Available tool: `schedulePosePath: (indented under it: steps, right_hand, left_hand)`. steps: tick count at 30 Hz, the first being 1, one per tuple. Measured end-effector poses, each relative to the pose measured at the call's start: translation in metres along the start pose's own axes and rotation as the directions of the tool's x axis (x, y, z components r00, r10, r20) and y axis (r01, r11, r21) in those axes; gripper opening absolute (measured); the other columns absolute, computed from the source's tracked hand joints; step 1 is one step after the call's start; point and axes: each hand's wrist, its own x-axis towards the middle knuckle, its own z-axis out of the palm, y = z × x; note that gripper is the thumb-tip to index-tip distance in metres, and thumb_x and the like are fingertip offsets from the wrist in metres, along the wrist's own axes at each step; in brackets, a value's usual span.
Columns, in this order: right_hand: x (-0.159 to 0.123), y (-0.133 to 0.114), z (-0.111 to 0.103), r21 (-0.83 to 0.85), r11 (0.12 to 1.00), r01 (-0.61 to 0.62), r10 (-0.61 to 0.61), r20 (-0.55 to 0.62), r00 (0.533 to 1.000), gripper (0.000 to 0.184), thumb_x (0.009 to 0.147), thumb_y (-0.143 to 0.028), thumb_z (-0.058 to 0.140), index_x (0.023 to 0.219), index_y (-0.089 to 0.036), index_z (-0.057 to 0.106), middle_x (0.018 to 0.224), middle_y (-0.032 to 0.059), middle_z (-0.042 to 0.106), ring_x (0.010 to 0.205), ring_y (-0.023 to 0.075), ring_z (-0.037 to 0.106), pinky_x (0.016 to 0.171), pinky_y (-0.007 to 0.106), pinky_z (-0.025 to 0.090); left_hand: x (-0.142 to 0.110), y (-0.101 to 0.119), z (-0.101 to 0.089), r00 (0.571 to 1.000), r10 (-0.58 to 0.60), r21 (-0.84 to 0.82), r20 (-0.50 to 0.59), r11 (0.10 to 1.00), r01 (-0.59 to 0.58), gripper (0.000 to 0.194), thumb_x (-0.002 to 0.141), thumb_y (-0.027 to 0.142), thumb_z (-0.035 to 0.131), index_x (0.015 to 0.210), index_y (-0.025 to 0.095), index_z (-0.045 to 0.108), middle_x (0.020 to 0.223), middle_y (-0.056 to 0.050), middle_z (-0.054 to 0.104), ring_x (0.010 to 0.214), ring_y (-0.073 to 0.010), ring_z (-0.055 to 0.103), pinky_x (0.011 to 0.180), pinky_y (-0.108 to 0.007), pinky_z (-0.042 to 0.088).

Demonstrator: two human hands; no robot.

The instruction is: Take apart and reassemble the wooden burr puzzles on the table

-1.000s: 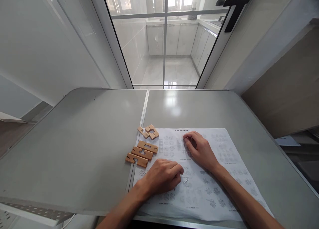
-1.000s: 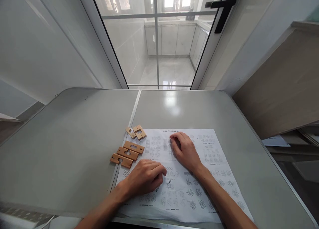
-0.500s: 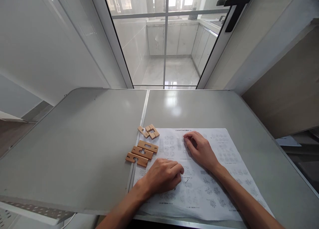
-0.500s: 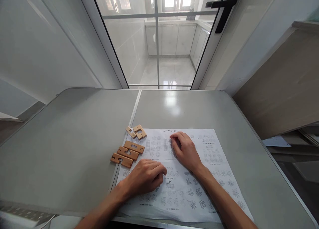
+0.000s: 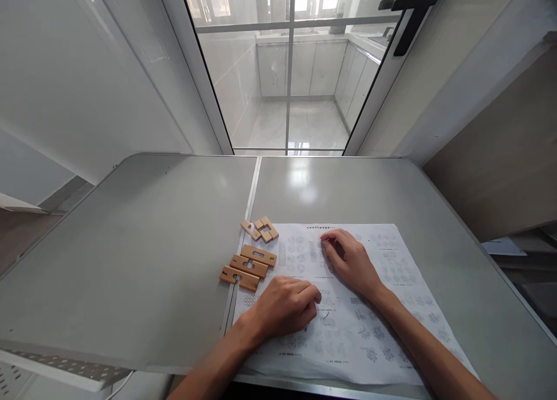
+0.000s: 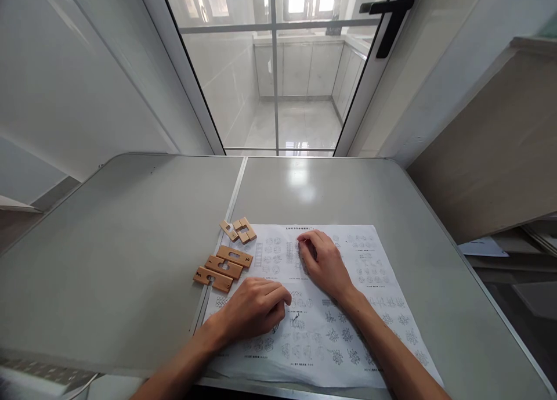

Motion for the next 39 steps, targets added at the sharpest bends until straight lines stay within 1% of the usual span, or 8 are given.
schedulePosePath:
  steps: [8, 13, 16, 23, 26, 31, 34, 39]
  right_hand:
    - [0.001, 0.000, 0.000, -0.012, 1.000, 0.008, -0.008, -0.006, 1.000, 0.015, 0.106, -0.029, 0.051, 0.106, -0.026, 0.065, 0.103, 0.0082, 0.073, 0.096, 0.0282, 0.067, 0.087, 0.045, 0.055]
    - [0.000, 0.000, 0.000, -0.008, 1.000, 0.005, -0.005, -0.001, 1.000, 0.014, 0.106, -0.030, 0.052, 0.105, -0.026, 0.065, 0.104, 0.0075, 0.072, 0.097, 0.0279, 0.067, 0.087, 0.044, 0.055]
    - [0.000, -0.002, -0.001, 0.001, 1.000, 0.000, 0.000, 0.002, 1.000, 0.014, 0.107, -0.030, 0.051, 0.106, -0.026, 0.065, 0.104, 0.0080, 0.073, 0.097, 0.0281, 0.067, 0.087, 0.045, 0.055]
    - [-0.001, -0.003, -0.001, 0.010, 1.000, 0.000, 0.000, 0.006, 1.000, 0.014, 0.106, -0.029, 0.051, 0.105, -0.026, 0.065, 0.104, 0.0076, 0.073, 0.095, 0.0279, 0.067, 0.084, 0.044, 0.055]
    - [-0.001, -0.003, -0.002, 0.006, 1.000, 0.001, -0.001, 0.004, 1.000, 0.014, 0.106, -0.030, 0.051, 0.104, -0.026, 0.065, 0.103, 0.0078, 0.073, 0.093, 0.0280, 0.068, 0.082, 0.044, 0.054]
    - [0.000, -0.003, -0.002, 0.000, 1.000, 0.006, -0.006, -0.001, 1.000, 0.014, 0.105, -0.029, 0.051, 0.104, -0.026, 0.065, 0.103, 0.0071, 0.073, 0.093, 0.0273, 0.068, 0.080, 0.041, 0.054]
    - [0.000, -0.003, -0.001, -0.001, 1.000, 0.005, -0.005, 0.002, 1.000, 0.015, 0.105, -0.029, 0.051, 0.104, -0.026, 0.065, 0.103, 0.0073, 0.073, 0.094, 0.0274, 0.067, 0.080, 0.042, 0.054]
    - [0.000, -0.005, -0.002, 0.008, 1.000, 0.000, 0.000, 0.014, 1.000, 0.015, 0.106, -0.029, 0.050, 0.103, -0.026, 0.064, 0.103, 0.0079, 0.072, 0.094, 0.0276, 0.067, 0.081, 0.042, 0.054]
  left_hand:
    - [0.000, 0.000, 0.001, 1.000, 0.010, 0.001, -0.009, 1.000, -0.010, 0.020, 0.082, 0.004, 0.053, 0.088, 0.021, 0.062, 0.073, 0.003, 0.072, 0.060, -0.0136, 0.068, 0.057, -0.025, 0.046]
    - [0.002, -0.002, -0.009, 0.992, 0.025, -0.052, -0.125, 0.998, -0.032, 0.023, 0.081, 0.002, 0.051, 0.087, 0.021, 0.063, 0.068, 0.005, 0.069, 0.055, -0.0112, 0.062, 0.056, -0.025, 0.043]
    - [0.004, -0.008, -0.023, 0.972, -0.074, -0.074, -0.223, 0.996, 0.059, 0.021, 0.089, 0.004, 0.052, 0.093, 0.021, 0.064, 0.073, 0.003, 0.070, 0.061, -0.0116, 0.062, 0.062, -0.025, 0.046]
    - [0.004, -0.034, -0.058, 0.841, -0.328, 0.043, -0.429, 0.923, 0.382, 0.010, 0.098, 0.020, 0.060, 0.108, 0.023, 0.062, 0.100, -0.005, 0.069, 0.100, -0.0242, 0.064, 0.091, -0.039, 0.054]
    - [-0.002, -0.048, -0.065, 0.778, -0.418, 0.087, -0.469, 0.854, 0.512, 0.026, 0.096, 0.030, 0.069, 0.119, 0.024, 0.059, 0.121, -0.009, 0.067, 0.114, -0.0301, 0.060, 0.100, -0.047, 0.053]
    - [-0.009, -0.069, -0.068, 0.701, -0.549, 0.090, -0.456, 0.755, 0.650, 0.062, 0.086, 0.048, 0.081, 0.135, 0.023, 0.053, 0.140, -0.013, 0.057, 0.131, -0.0359, 0.056, 0.108, -0.053, 0.051]
    - [-0.009, -0.076, -0.069, 0.671, -0.616, 0.067, -0.412, 0.714, 0.697, 0.072, 0.082, 0.056, 0.083, 0.138, 0.022, 0.052, 0.142, -0.013, 0.055, 0.129, -0.0351, 0.060, 0.104, -0.049, 0.054]
    - [-0.002, -0.078, -0.070, 0.623, -0.709, 0.042, -0.330, 0.648, 0.760, 0.083, 0.076, 0.059, 0.088, 0.139, 0.020, 0.051, 0.133, -0.011, 0.063, 0.109, -0.0307, 0.070, 0.095, -0.045, 0.058]
